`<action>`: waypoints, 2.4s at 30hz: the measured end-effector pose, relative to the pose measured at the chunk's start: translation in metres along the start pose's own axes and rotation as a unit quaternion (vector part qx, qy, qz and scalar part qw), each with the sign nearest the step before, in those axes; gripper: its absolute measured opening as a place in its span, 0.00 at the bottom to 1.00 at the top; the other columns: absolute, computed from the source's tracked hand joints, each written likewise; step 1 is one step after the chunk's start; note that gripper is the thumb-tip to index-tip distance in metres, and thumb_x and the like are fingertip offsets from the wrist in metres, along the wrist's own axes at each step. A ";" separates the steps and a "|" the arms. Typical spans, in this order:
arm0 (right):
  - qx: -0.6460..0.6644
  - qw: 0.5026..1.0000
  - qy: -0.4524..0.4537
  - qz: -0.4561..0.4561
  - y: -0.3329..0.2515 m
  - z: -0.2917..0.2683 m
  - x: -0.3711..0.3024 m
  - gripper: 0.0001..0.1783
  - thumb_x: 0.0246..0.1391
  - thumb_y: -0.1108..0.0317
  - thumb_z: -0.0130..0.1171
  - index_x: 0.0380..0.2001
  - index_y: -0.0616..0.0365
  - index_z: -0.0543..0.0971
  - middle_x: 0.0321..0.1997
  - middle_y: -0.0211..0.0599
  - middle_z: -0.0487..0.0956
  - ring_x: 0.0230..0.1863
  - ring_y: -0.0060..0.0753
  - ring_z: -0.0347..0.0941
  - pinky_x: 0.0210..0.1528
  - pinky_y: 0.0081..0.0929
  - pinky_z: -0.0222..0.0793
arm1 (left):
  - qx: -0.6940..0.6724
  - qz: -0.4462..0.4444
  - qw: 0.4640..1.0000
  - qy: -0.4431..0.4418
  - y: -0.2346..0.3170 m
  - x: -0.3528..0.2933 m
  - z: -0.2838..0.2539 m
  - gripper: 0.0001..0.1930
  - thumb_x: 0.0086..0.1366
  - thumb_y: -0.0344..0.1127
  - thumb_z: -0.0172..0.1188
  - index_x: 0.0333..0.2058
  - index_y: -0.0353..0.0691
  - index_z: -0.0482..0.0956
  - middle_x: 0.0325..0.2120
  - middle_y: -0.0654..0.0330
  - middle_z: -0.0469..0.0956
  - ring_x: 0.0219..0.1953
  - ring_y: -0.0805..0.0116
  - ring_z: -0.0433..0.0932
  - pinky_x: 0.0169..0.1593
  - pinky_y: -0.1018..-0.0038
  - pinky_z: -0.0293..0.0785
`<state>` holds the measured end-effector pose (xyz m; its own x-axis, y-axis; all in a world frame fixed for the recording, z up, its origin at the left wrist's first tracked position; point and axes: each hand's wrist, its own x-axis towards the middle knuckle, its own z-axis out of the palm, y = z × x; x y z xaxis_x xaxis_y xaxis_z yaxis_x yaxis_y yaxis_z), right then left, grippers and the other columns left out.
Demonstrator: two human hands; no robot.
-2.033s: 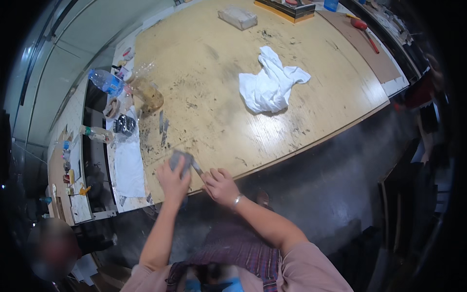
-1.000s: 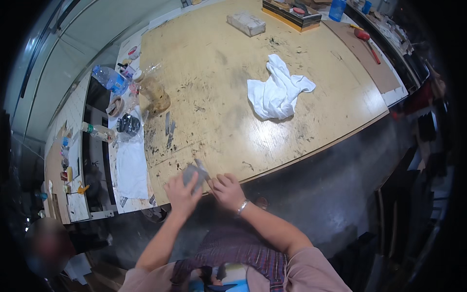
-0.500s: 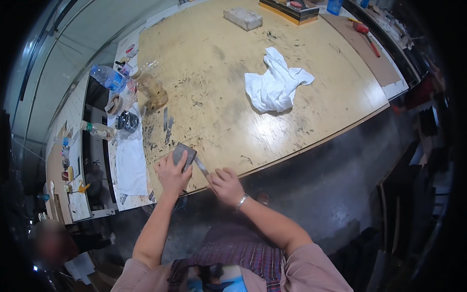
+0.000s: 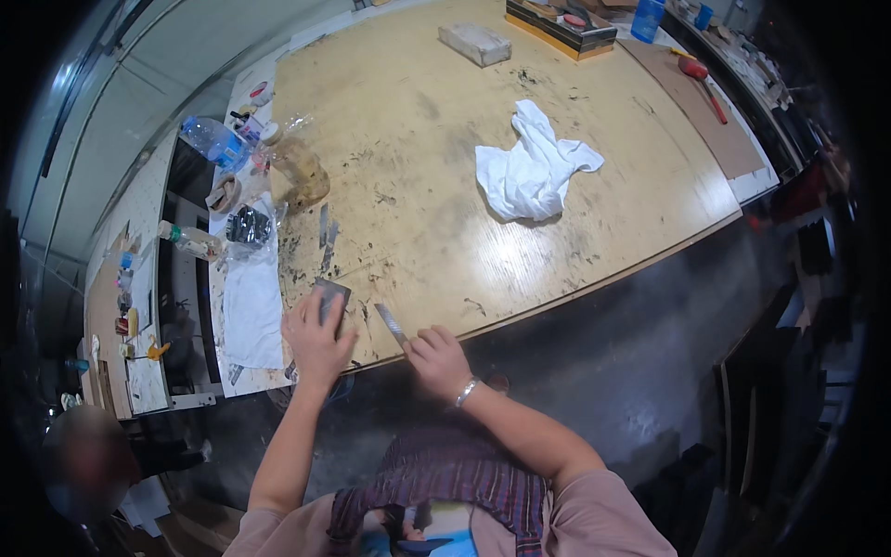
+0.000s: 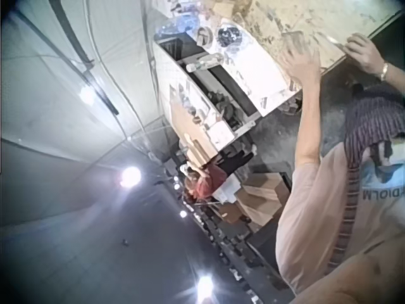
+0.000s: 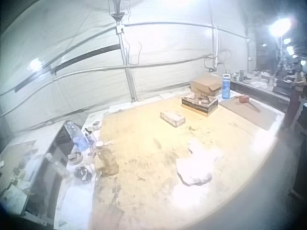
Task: The person sands a small metal tool on a workbench using a sanding block. They then move to a large black wooden furniture piece and sand its edges and surfaces with the same block.
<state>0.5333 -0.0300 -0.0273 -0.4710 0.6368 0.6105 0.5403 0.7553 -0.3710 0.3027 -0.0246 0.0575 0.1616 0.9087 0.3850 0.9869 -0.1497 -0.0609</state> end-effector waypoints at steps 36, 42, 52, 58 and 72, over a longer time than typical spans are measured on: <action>0.543 0.531 -0.018 0.650 -0.030 0.008 -0.003 0.17 0.67 0.61 0.57 0.30 0.65 0.82 0.22 0.36 0.81 0.19 0.24 0.74 0.23 0.20 0.71 | -0.126 -0.098 0.985 -0.069 -0.009 -0.016 0.029 0.29 0.56 0.35 0.66 0.59 0.53 0.76 0.64 0.41 0.63 0.60 0.40 0.64 0.64 0.50 0.61; 0.526 0.555 -0.008 0.644 -0.035 0.016 -0.005 0.18 0.67 0.62 0.56 0.26 0.64 0.81 0.18 0.35 0.79 0.16 0.22 0.72 0.20 0.20 0.66 | -0.210 -0.009 0.975 -0.078 0.060 -0.040 0.012 0.27 0.55 0.34 0.66 0.57 0.58 0.80 0.60 0.43 0.67 0.55 0.43 0.68 0.60 0.52 0.63; 0.518 0.583 0.034 0.625 -0.042 0.019 -0.001 0.19 0.66 0.63 0.55 0.23 0.64 0.80 0.15 0.34 0.77 0.13 0.22 0.69 0.17 0.21 0.63 | -0.150 0.024 0.987 -0.044 0.059 -0.050 0.016 0.26 0.55 0.38 0.69 0.55 0.58 0.81 0.59 0.43 0.69 0.54 0.44 0.70 0.57 0.53 0.61; 0.477 0.590 0.044 0.650 -0.044 0.018 0.002 0.19 0.65 0.64 0.56 0.22 0.64 0.80 0.14 0.33 0.76 0.14 0.21 0.69 0.18 0.21 0.62 | -0.113 -0.025 0.990 -0.076 0.055 -0.014 0.031 0.27 0.55 0.38 0.69 0.56 0.59 0.81 0.59 0.44 0.69 0.54 0.45 0.70 0.58 0.51 0.60; 0.451 0.630 0.033 0.631 -0.043 0.031 -0.005 0.20 0.65 0.63 0.56 0.22 0.65 0.81 0.14 0.34 0.78 0.14 0.22 0.73 0.17 0.23 0.67 | -0.134 -0.016 0.988 -0.068 0.065 -0.049 0.018 0.23 0.58 0.37 0.64 0.54 0.64 0.81 0.60 0.45 0.69 0.54 0.47 0.69 0.54 0.50 0.60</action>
<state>0.4902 -0.0609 -0.0361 -0.0166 0.8329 -0.5532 -0.1743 -0.5472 -0.8187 0.3590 -0.0717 0.0183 0.1472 0.9558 0.2543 0.9583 -0.2016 0.2027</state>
